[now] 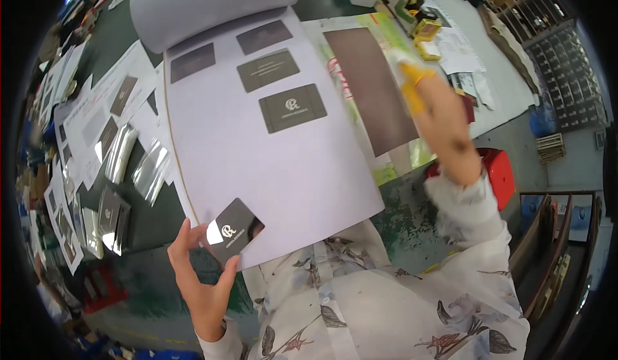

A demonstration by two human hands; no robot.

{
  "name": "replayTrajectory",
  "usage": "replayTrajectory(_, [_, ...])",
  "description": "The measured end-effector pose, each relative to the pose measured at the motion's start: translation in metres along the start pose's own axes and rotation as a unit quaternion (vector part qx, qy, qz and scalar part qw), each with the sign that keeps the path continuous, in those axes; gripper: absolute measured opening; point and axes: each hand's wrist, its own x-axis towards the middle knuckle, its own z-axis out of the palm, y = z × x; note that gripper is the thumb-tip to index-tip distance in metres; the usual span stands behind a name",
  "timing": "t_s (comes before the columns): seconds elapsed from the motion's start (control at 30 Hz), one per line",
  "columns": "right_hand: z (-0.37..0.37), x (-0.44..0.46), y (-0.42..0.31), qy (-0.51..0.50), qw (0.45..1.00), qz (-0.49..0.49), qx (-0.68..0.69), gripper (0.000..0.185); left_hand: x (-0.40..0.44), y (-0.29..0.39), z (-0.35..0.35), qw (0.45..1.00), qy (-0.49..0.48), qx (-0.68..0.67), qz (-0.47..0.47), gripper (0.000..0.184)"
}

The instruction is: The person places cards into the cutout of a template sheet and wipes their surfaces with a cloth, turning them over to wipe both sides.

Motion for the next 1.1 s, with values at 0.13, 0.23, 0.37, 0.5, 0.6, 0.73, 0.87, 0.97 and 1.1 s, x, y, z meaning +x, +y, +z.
replayTrajectory(0.13, [-0.019, 0.036, 0.083, -0.068, 0.947, 0.154, -0.274, 0.019, 0.000, 0.000, -0.003, 0.999, -0.025, -0.014, -0.017, 0.085])
replayTrajectory(0.23, [-0.001, 0.041, 0.139, -0.102, 0.935, 0.130, -0.313, 0.019, -0.001, 0.001, -0.004, 0.999, -0.025, -0.028, -0.008, 0.084])
replayTrajectory(0.37, [0.012, 0.043, 0.184, -0.145, 0.910, 0.097, -0.376, 0.023, -0.003, -0.008, -0.002, 1.000, -0.003, -0.024, 0.016, 0.082])
replayTrajectory(0.5, [-0.009, 0.044, 0.107, -0.053, 0.964, 0.024, -0.258, 0.020, 0.002, -0.008, -0.004, 1.000, -0.001, -0.017, 0.025, 0.081])
replayTrajectory(0.6, [0.002, 0.012, 0.002, -0.018, 0.993, -0.114, 0.012, 0.024, 0.004, -0.008, -0.007, 1.000, -0.006, -0.010, 0.017, 0.081])
replayTrajectory(0.73, [0.031, -0.052, -0.110, -0.128, 0.943, -0.289, 0.102, 0.018, 0.005, -0.006, -0.007, 1.000, -0.013, -0.017, 0.022, 0.081])
replayTrajectory(0.87, [0.048, -0.068, -0.141, -0.185, 0.932, -0.298, 0.088, 0.012, 0.008, -0.005, -0.009, 0.999, -0.014, 0.004, 0.047, 0.080])
replayTrajectory(0.97, [0.065, -0.077, -0.169, -0.124, 0.917, -0.355, 0.136, 0.013, 0.009, -0.005, -0.012, 0.996, -0.019, 0.038, 0.072, 0.078])
replayTrajectory(1.1, [0.058, -0.069, -0.164, -0.137, 0.929, -0.308, 0.151, 0.014, 0.006, -0.009, -0.010, 0.998, -0.014, 0.028, 0.056, 0.076])
